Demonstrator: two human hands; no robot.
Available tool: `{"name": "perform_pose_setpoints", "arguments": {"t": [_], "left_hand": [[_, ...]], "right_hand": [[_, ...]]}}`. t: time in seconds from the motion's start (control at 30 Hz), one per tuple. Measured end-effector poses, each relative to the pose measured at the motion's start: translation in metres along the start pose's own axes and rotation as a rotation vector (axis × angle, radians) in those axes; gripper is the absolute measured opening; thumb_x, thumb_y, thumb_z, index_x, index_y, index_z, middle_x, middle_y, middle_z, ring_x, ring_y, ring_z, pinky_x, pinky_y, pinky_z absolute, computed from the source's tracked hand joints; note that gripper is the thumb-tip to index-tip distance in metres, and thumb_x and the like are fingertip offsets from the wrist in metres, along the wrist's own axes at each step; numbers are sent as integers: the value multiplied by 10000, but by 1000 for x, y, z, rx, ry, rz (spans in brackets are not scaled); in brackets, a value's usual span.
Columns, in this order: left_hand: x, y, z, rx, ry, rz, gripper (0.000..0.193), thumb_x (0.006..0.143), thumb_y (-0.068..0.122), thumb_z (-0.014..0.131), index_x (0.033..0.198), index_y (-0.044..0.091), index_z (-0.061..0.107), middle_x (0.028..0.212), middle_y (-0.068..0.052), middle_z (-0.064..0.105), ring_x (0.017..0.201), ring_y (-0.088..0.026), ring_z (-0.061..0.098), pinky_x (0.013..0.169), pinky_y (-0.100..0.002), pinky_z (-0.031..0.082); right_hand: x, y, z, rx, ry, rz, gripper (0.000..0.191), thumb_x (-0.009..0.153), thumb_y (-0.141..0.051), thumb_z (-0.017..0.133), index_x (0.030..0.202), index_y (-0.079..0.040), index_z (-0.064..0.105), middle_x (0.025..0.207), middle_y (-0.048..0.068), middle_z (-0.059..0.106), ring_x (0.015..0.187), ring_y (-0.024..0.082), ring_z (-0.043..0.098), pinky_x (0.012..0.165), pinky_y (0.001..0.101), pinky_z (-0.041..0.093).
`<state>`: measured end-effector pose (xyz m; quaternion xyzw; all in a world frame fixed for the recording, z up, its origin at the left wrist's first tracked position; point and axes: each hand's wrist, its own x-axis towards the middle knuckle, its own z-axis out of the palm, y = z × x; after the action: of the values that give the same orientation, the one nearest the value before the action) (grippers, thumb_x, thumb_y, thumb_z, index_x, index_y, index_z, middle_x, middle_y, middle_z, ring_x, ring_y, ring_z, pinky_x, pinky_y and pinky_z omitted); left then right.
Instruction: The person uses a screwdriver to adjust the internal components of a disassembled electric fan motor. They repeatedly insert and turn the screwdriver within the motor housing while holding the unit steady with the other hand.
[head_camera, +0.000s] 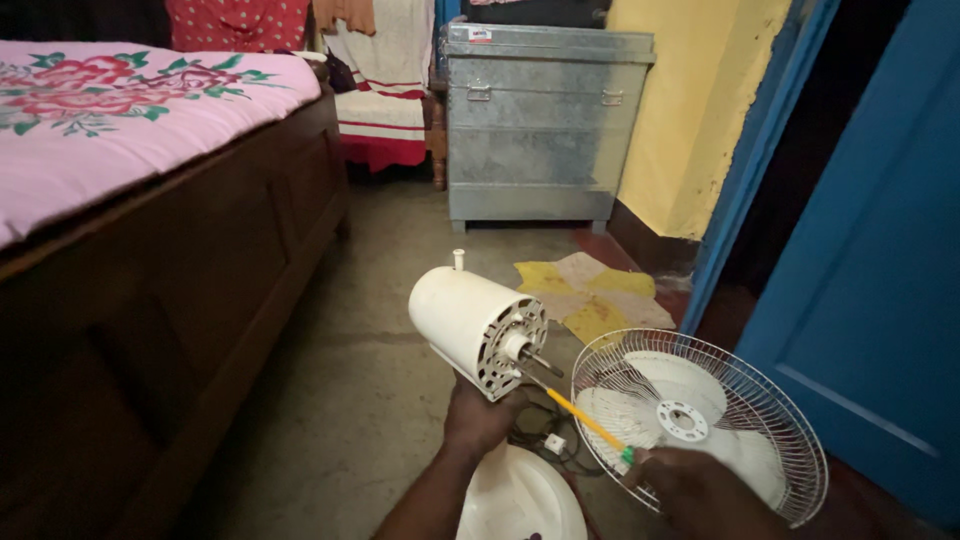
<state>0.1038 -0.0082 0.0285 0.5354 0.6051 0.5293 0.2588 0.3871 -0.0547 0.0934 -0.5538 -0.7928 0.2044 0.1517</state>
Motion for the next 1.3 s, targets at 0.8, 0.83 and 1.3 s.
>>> {"name": "perform_pose_setpoints", "arguments": {"t": [0.8,0.83,1.3], "left_hand": [[4,-7,4,57,27,-4,772,710,274,775,1400,127,460,1269,-118,686,1161,-300,674,997,-399,535],[3,-7,4,33,33,2,793,694,270,783,1398,124,449,1263,-115,691,1158,-292,682,992,-397,539],[1,-2,2,21,35,-18,776,696,294,789,1384,123,474,1242,-122,706,1142,-298,699,974,-407,554]], "right_hand": [[-3,-6,4,-379,128,119,354,1025,-488,551,1147,-196,710,918,4,717,921,109,741,796,263,562],[1,-6,5,-38,133,217,352,1003,-436,579,1066,-144,765,876,47,739,898,161,759,793,280,560],[1,-24,-1,-524,-137,138,364,1049,-429,475,1281,-195,629,971,89,755,890,203,752,849,383,616]]}}
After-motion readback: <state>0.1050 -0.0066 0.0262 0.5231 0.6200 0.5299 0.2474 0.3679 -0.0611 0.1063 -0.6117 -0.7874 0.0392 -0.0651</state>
